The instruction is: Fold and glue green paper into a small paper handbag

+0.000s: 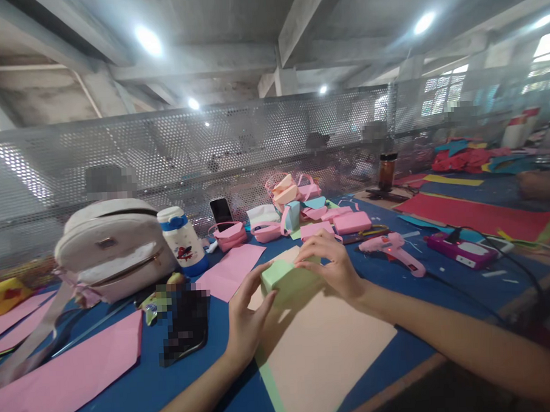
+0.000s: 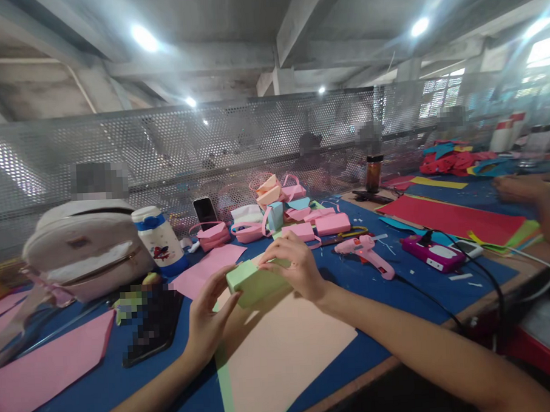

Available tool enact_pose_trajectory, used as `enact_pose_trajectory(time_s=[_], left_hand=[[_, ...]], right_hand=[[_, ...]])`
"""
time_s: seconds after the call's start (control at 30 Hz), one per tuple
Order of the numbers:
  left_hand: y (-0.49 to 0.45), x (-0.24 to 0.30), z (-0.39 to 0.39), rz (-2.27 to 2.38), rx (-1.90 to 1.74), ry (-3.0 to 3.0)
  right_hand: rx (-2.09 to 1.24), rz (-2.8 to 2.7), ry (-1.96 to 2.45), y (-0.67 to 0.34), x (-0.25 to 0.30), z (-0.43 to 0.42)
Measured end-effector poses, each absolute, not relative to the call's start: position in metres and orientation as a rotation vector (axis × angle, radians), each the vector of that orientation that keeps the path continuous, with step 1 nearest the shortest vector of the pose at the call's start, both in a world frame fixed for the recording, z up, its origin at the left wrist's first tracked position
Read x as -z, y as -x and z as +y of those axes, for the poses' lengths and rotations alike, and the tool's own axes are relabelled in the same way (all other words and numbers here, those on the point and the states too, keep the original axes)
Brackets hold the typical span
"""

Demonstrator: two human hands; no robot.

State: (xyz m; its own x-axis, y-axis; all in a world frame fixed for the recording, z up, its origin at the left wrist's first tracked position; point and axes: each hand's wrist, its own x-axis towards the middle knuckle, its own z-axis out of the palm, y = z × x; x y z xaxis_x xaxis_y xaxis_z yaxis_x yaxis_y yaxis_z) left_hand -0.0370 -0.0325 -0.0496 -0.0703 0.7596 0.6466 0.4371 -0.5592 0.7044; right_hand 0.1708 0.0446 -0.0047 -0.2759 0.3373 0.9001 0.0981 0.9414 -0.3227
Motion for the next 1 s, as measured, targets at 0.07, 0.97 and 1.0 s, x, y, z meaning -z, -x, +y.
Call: enact_pose_trajectory(time_s=[0.07,0.97,1.0], left_hand=[[0.0366,0.0491,-0.0328,1.296,-1.679,-1.928],[0.038,0.0506,-0.0319,1.292,-1.653,-1.996],[0.0379,0.0505,-0.0319,1.293,-1.659,-1.987]], right_hand=[[-0.251,-1.853,0.328,-0.1712,0.0053,0.0453],[-0.143,-1.957,0.544,-0.1685,0.0095,0.0447],[-0.138,-1.956,0.537,-0.1686,0.0093,0.0443]])
